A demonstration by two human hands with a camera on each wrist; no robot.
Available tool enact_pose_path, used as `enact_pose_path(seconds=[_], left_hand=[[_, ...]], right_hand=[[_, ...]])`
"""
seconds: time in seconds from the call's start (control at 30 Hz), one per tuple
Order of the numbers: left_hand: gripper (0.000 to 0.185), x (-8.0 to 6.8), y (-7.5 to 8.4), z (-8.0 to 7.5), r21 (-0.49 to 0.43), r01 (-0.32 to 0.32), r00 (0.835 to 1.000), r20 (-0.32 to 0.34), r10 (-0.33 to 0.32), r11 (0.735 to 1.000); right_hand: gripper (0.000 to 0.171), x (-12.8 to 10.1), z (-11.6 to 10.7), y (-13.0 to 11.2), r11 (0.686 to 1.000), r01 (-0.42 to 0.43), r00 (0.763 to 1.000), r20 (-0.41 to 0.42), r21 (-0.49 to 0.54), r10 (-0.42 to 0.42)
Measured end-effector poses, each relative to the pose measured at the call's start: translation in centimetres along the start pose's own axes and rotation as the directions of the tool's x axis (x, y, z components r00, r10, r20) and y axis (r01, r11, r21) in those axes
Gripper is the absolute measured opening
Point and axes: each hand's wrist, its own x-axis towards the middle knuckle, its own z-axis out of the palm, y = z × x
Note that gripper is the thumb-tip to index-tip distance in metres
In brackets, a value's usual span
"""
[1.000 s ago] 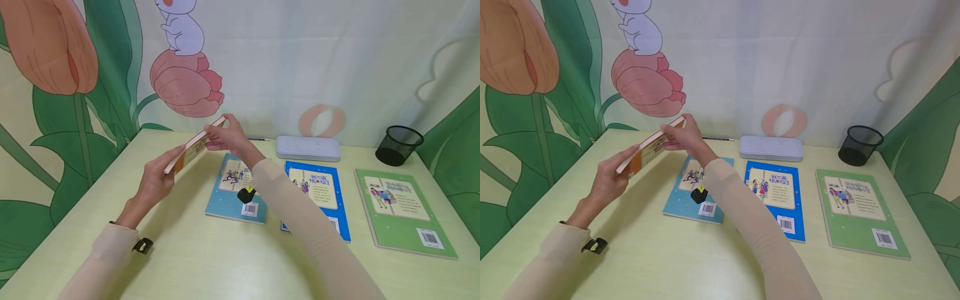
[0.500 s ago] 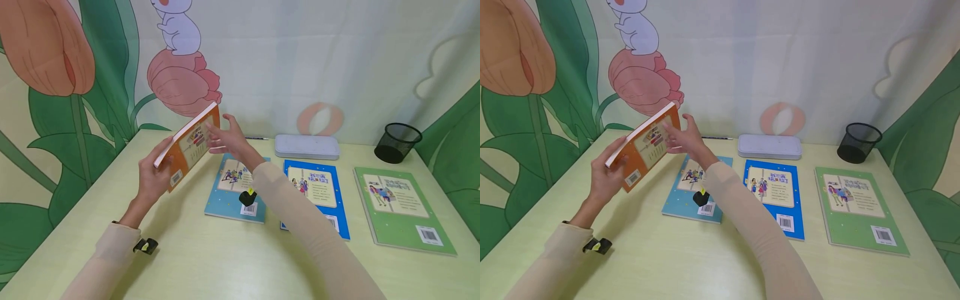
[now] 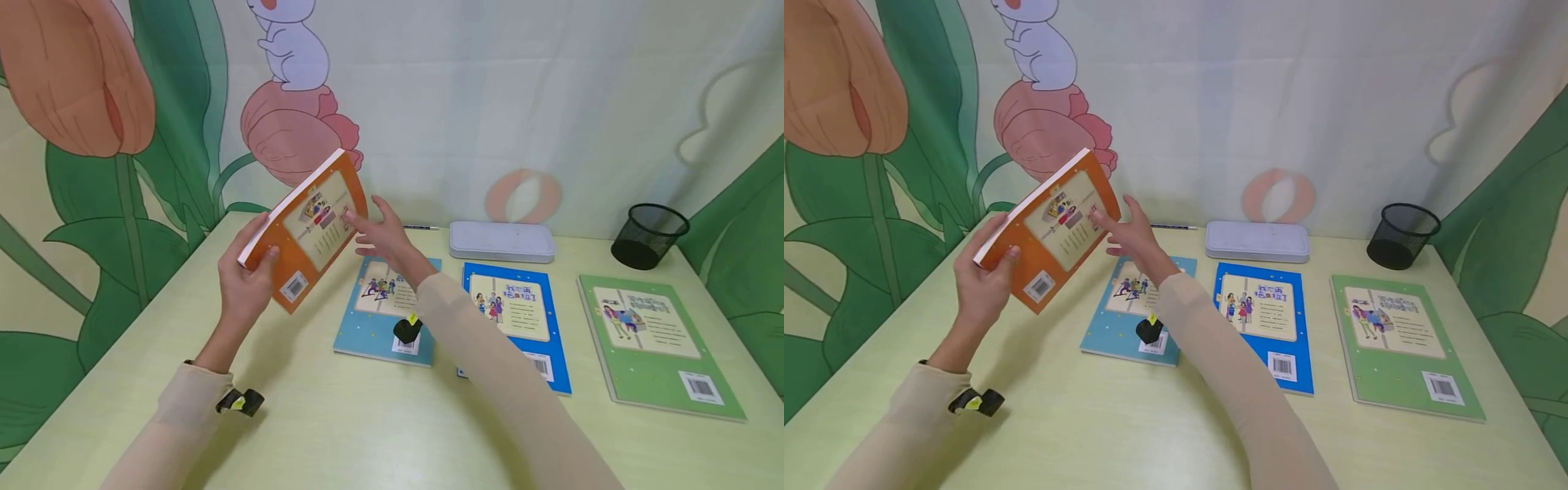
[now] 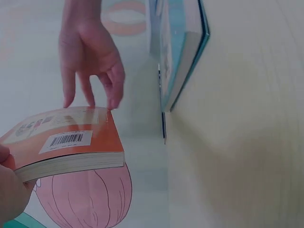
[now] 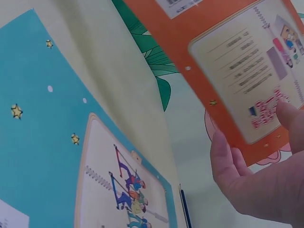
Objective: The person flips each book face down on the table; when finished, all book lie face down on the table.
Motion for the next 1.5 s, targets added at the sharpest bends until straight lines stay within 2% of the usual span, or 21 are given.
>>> enact_pose_path(seconds=[0.13,0.37,0.67,0.77,0.9,1.2,1.5], left_hand=[[0.052,0.1,0.4,-0.1,-0.045,0.003,0.999,-0.047,-0.005,0.999],[0.051,0.1,0.7,0.0,-0.107,0.043,0.996,-0.068,-0.051,0.993],[0.052,0.1,1.0,-0.1,-0.188,0.077,0.989,-0.112,-0.100,0.979],[0.052,0.1,1.1,-0.1,-0.207,0.088,0.987,-0.114,-0.114,0.974],[0.053,0.2,1.3,-0.1,-0.218,0.115,0.985,-0.100,-0.139,0.969],[0.057,0.4,1.6,-0.2,-0.139,0.160,0.986,-0.033,-0.166,0.977],[0.060,0.8,1.6,-1.7,-0.007,0.122,0.989,0.084,-0.121,0.993]], right_hand=[[0.085,0.3,0.2,0.7,1.000,0.001,1.000,0.018,0.016,-0.002],[0.072,0.6,0.5,1.8,0.980,0.026,0.993,0.106,0.198,-0.048],[0.077,0.7,0.5,2.7,0.943,0.047,0.987,0.128,0.328,-0.094],[0.074,0.7,0.3,3.0,0.938,0.062,0.987,0.121,0.340,-0.109],[0.070,0.6,0.2,3.3,0.936,0.080,0.987,0.106,0.342,-0.123],[0.070,0.4,0.0,3.4,0.938,0.080,0.991,0.073,0.338,-0.110],[0.069,0.5,-0.4,2.9,0.953,0.112,0.990,0.056,0.282,-0.133]])
